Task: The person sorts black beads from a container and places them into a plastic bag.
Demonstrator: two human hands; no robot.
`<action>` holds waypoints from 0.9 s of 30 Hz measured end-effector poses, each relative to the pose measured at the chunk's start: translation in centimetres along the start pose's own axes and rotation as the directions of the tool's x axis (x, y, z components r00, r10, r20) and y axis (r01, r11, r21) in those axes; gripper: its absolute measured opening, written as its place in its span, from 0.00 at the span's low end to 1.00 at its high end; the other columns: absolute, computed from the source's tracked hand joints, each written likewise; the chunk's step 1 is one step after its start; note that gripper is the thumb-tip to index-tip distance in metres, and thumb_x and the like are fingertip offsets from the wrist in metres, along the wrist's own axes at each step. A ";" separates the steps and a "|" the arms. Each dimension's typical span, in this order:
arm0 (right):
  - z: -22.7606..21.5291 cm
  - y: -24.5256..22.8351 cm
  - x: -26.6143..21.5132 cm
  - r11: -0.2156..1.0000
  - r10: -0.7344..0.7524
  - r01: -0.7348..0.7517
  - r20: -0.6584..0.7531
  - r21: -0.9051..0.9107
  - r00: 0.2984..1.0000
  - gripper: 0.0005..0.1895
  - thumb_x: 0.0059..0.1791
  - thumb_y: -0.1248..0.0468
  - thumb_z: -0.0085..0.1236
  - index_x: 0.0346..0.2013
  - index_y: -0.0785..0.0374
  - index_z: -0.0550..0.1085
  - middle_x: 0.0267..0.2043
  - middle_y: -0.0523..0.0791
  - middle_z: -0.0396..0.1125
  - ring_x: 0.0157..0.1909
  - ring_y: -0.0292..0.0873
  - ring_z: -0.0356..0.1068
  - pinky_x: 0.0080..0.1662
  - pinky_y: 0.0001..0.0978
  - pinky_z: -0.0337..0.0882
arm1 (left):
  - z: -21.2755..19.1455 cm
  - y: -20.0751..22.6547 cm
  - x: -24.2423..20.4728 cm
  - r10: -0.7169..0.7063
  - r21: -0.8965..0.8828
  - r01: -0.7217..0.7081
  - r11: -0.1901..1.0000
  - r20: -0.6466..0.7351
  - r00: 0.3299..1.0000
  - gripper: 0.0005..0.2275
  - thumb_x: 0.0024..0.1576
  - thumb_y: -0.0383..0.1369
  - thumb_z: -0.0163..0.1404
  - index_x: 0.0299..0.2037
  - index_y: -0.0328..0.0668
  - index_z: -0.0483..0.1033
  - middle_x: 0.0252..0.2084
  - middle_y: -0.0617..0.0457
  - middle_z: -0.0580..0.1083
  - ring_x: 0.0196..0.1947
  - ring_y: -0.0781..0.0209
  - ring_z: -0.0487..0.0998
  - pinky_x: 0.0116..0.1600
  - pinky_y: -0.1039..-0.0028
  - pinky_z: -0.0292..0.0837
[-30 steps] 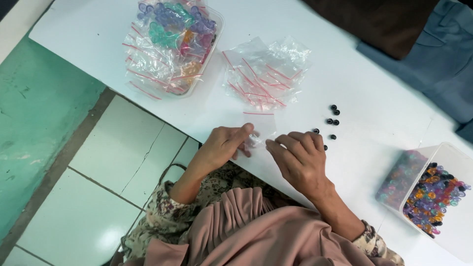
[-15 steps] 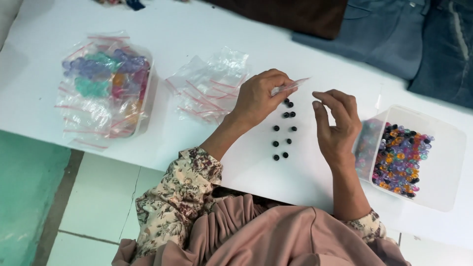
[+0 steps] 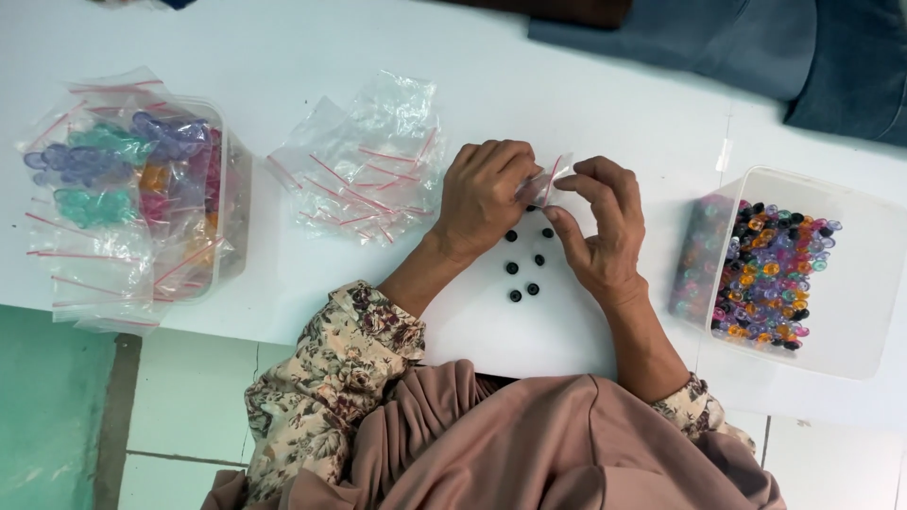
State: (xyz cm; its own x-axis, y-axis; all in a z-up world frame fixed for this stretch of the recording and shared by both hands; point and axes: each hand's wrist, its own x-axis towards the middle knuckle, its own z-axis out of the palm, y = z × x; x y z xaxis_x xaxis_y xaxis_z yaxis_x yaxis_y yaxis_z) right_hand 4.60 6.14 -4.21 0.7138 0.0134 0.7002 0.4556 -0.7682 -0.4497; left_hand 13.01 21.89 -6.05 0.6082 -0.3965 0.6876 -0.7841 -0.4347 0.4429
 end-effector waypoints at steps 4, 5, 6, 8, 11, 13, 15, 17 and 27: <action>0.1 1.0 -0.6 0.999 0.021 -0.020 0.021 -0.032 1.000 0.18 0.58 0.50 0.54 0.49 0.62 0.74 0.51 0.52 0.62 0.49 0.52 0.68 0.48 0.46 0.73 | 0.1 -0.6 -0.1 0.011 0.057 -0.008 0.998 -0.047 0.999 0.06 0.56 0.30 0.59 0.31 0.48 0.73 0.35 0.60 0.71 0.37 0.59 0.78 0.43 0.68 0.71; 0.2 1.0 -0.7 0.999 0.019 -0.017 0.035 -0.049 0.999 0.19 0.58 0.48 0.53 0.48 0.62 0.74 0.51 0.52 0.62 0.49 0.53 0.68 0.48 0.46 0.73 | 0.3 -0.7 -0.2 0.033 0.080 -0.028 0.996 -0.061 0.998 0.07 0.56 0.30 0.58 0.30 0.49 0.72 0.34 0.60 0.71 0.38 0.60 0.77 0.44 0.68 0.71; 0.2 1.1 -0.8 0.998 0.018 -0.015 0.050 -0.067 0.999 0.20 0.58 0.47 0.51 0.47 0.61 0.74 0.51 0.52 0.62 0.49 0.53 0.67 0.48 0.46 0.73 | 0.5 -0.8 -0.3 0.056 0.101 -0.048 0.994 -0.074 0.996 0.07 0.57 0.30 0.57 0.29 0.49 0.71 0.34 0.61 0.70 0.38 0.60 0.77 0.45 0.69 0.70; 0.2 1.1 -1.0 0.998 0.025 -0.021 0.059 -0.056 0.998 0.20 0.58 0.47 0.52 0.48 0.62 0.74 0.52 0.52 0.62 0.49 0.53 0.67 0.48 0.46 0.73 | 0.9 -0.6 -0.4 0.064 0.108 -0.054 0.993 -0.088 0.994 0.07 0.58 0.31 0.55 0.30 0.49 0.71 0.34 0.60 0.70 0.38 0.60 0.77 0.46 0.68 0.70; 0.2 0.8 -1.1 0.999 0.014 -0.013 0.042 -0.033 0.999 0.15 0.57 0.53 0.57 0.46 0.62 0.76 0.51 0.51 0.62 0.49 0.53 0.66 0.47 0.45 0.72 | 1.7 -0.6 -0.7 0.074 0.113 -0.063 0.992 -0.101 0.992 0.05 0.59 0.32 0.54 0.32 0.49 0.72 0.36 0.60 0.71 0.40 0.59 0.76 0.50 0.66 0.69; -0.1 0.5 -1.2 1.000 0.001 -0.001 0.021 -0.020 1.000 0.10 0.55 0.58 0.61 0.44 0.62 0.78 0.50 0.50 0.63 0.49 0.52 0.64 0.47 0.44 0.71 | 1.5 -0.2 -0.7 0.071 0.109 -0.060 0.992 -0.098 0.993 0.04 0.58 0.32 0.56 0.34 0.50 0.73 0.38 0.59 0.71 0.42 0.58 0.76 0.52 0.63 0.67; -0.3 0.1 -1.0 0.998 -0.037 0.037 0.010 -0.050 0.999 0.06 0.55 0.61 0.62 0.41 0.60 0.80 0.49 0.48 0.65 0.53 0.52 0.64 0.50 0.43 0.69 | 0.5 0.3 -0.4 -0.011 -0.063 0.015 0.998 0.072 0.997 0.27 0.50 0.44 0.66 0.58 0.47 0.72 0.52 0.52 0.72 0.58 0.49 0.71 0.64 0.50 0.59; -0.5 -0.1 -0.7 0.996 -0.057 0.058 0.005 -0.066 0.998 0.05 0.55 0.62 0.62 0.40 0.60 0.80 0.50 0.48 0.67 0.54 0.53 0.63 0.51 0.45 0.69 | 0.5 0.3 -0.2 -0.006 -0.091 0.015 0.996 0.104 0.995 0.30 0.51 0.45 0.65 0.63 0.48 0.68 0.55 0.52 0.72 0.62 0.49 0.68 0.68 0.48 0.53; -0.6 -0.4 -0.2 0.980 -0.171 0.166 -0.037 -0.110 0.985 0.05 0.54 0.65 0.63 0.36 0.62 0.82 0.48 0.49 0.73 0.48 0.51 0.62 0.49 0.44 0.67 | 0.5 -0.4 -0.4 -0.022 -0.239 0.070 0.969 0.199 0.980 0.24 0.49 0.44 0.67 0.55 0.54 0.75 0.54 0.56 0.74 0.65 0.52 0.67 0.72 0.43 0.42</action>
State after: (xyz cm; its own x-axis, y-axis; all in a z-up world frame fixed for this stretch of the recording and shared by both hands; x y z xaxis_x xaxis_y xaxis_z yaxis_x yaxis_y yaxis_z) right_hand 3.98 6.06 -3.81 0.6050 0.1212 0.7870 0.5067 -0.8210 -0.2630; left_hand 13.15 21.82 -6.80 0.6375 -0.5400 0.5495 -0.7463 -0.2557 0.6145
